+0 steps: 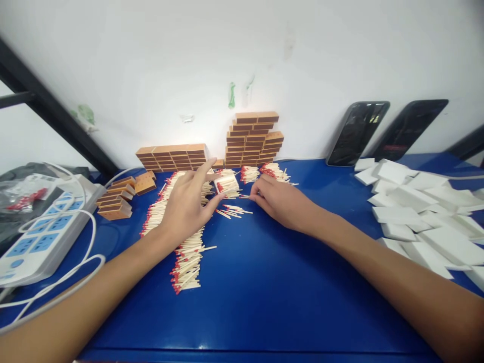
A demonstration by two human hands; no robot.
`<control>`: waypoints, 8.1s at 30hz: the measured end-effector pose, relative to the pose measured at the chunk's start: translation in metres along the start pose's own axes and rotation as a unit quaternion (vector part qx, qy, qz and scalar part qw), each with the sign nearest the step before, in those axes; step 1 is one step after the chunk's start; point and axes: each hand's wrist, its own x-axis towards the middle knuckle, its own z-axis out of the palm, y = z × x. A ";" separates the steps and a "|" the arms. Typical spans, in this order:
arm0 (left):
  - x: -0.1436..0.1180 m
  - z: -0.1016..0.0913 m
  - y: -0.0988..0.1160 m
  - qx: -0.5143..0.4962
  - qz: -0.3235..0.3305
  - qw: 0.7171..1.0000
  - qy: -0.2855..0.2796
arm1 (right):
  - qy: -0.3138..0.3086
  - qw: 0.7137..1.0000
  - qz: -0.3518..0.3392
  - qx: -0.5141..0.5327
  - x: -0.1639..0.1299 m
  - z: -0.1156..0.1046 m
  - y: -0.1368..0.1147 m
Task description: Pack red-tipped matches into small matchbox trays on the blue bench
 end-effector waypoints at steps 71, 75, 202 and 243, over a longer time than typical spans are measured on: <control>-0.007 -0.001 0.012 -0.092 0.057 0.984 -0.145 | 0.021 0.997 -0.042 0.060 -0.010 0.001 -0.015; -0.007 0.000 0.013 -0.094 0.067 0.983 -0.146 | 0.039 0.997 -0.041 0.049 -0.011 0.004 -0.016; -0.009 -0.002 0.014 -0.090 0.102 0.975 -0.178 | 0.059 0.986 0.055 0.146 -0.002 0.000 0.006; -0.007 -0.012 0.021 -0.132 0.146 0.970 -0.142 | -0.112 0.971 -0.100 0.186 -0.010 -0.009 0.002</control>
